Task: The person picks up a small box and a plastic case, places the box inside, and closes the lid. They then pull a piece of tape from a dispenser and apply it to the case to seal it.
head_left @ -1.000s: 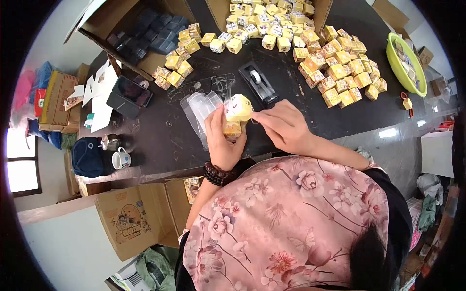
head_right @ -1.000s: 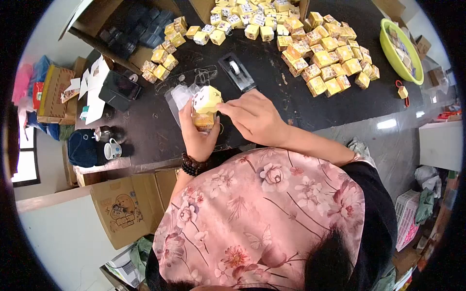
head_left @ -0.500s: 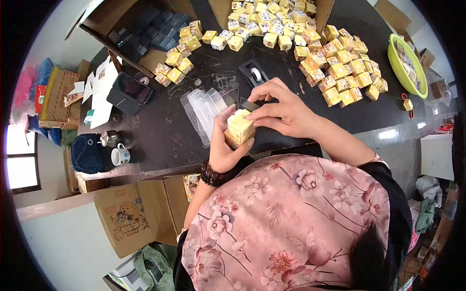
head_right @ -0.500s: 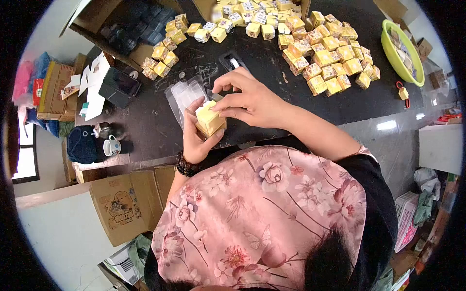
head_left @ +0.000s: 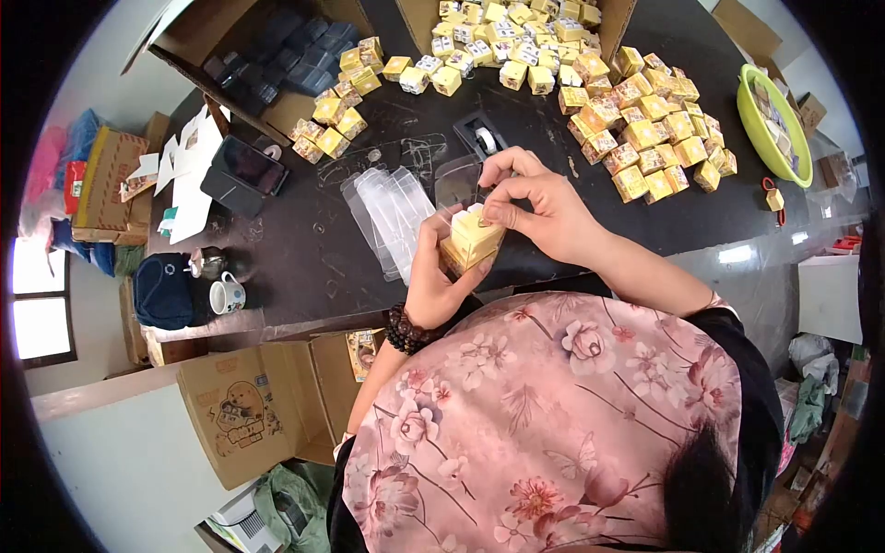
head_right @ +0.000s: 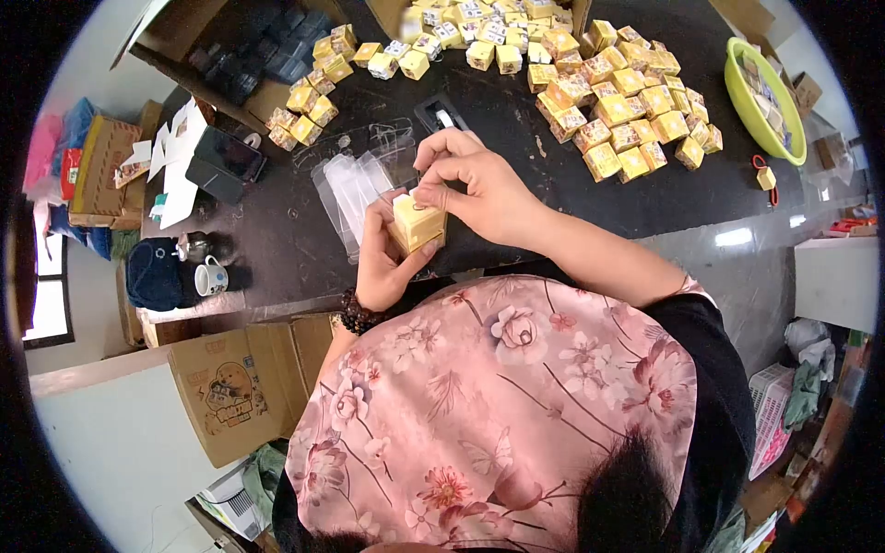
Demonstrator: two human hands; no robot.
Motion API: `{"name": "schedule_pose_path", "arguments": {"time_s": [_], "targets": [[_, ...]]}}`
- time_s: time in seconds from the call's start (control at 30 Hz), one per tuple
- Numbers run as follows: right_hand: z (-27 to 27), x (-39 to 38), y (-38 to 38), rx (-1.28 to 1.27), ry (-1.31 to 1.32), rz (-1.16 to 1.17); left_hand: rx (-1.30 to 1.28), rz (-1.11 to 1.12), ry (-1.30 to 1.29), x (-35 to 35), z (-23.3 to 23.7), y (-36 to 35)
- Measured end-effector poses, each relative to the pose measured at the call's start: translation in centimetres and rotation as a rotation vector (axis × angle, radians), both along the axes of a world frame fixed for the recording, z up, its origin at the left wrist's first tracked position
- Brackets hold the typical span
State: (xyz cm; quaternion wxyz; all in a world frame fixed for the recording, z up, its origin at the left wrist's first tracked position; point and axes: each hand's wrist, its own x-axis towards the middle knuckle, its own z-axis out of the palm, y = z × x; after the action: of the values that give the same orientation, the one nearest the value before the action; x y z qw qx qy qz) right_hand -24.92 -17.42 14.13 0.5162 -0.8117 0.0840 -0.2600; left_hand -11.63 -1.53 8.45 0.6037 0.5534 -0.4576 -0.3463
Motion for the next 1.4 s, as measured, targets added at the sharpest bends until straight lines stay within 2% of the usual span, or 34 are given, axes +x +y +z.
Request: {"name": "schedule_pose_path", "arguments": {"time_s": [0.07, 0.23, 0.3, 0.33, 0.4, 0.43, 0.5, 0.6, 0.67, 0.73, 0.77, 0.83, 0.97, 1.03, 1.1, 1.17, 1.23, 1.3, 1.4], "targets": [[-0.4, 0.1, 0.1, 0.044, 0.011, -0.013, 0.022, 0.035, -0.113, -0.1, -0.2, -0.1], [-1.4, -0.1, 0.3, 0.081, 0.021, 0.009, 0.009, 0.077, -0.105, -0.3, -1.1, -0.3], [-1.4, -0.4, 0.5, -0.105, -0.019, -0.046, -0.012, 0.096, -0.135, -0.8, -1.1, -0.4], [-1.3, -0.4, 0.9, -0.103, -0.018, -0.044, -0.058, 0.102, -0.062, -1.1, -0.9, -0.4], [-1.1, -0.4, 1.5, 0.077, -0.126, -0.048, -0.105, 0.108, 0.01, -1.7, -0.4, -0.6], [-1.9, -0.1, 1.5, 0.08, -0.128, -0.047, -0.164, 0.116, 0.054, -1.6, -0.4, -0.7], [-3.5, 0.1, 1.6, 0.478, -0.241, -0.031, -0.227, 0.127, 0.097, -1.7, 0.4, -0.7], [-4.5, -0.2, 1.1, 0.477, -0.19, 0.102, -0.152, 0.049, 0.133, -1.2, 1.1, -0.3], [-4.6, -0.3, 0.5, 0.491, -0.157, 0.175, -0.073, -0.096, 0.064, -0.4, 1.0, -0.1], [-4.6, -0.3, 0.1, 0.385, -0.08, 0.249, -0.077, -0.105, 0.097, -0.5, 0.8, 0.0], [-4.6, -0.3, 0.2, 0.384, -0.079, 0.249, -0.083, -0.113, 0.13, -0.6, 0.7, 0.0], [-4.7, -0.1, 0.7, 0.562, -0.181, 0.207, -0.098, -0.075, 0.158, -0.8, 1.2, -0.5], [-4.3, 0.1, 0.8, 0.574, -0.19, 0.104, -0.213, 0.029, 0.28, -1.3, 0.7, -0.9], [-4.0, -0.3, 0.1, 0.713, -0.067, 0.156, -0.149, 0.019, 0.225, -1.5, 1.0, -0.8], [-4.1, -0.3, -0.3, 0.621, -0.001, 0.163, -0.083, 0.004, 0.171, -1.6, 0.8, -0.7], [-4.5, 0.1, -0.6, 0.525, 0.063, 0.172, -0.004, 0.022, -0.051, -1.1, -0.1, -0.7], [-4.5, 0.0, -0.7, 0.727, 0.103, 0.118, -0.002, 0.001, -0.066, -1.0, -0.1, -0.7], [-4.7, -0.2, -0.9, 0.726, 0.108, 0.123, -0.001, -0.014, -0.08, -1.0, -0.2, -0.8], [-5.2, -0.7, -0.9, 0.668, 0.094, 0.116, -0.058, -0.008, 0.053, -1.1, -0.2, -0.8]]}}
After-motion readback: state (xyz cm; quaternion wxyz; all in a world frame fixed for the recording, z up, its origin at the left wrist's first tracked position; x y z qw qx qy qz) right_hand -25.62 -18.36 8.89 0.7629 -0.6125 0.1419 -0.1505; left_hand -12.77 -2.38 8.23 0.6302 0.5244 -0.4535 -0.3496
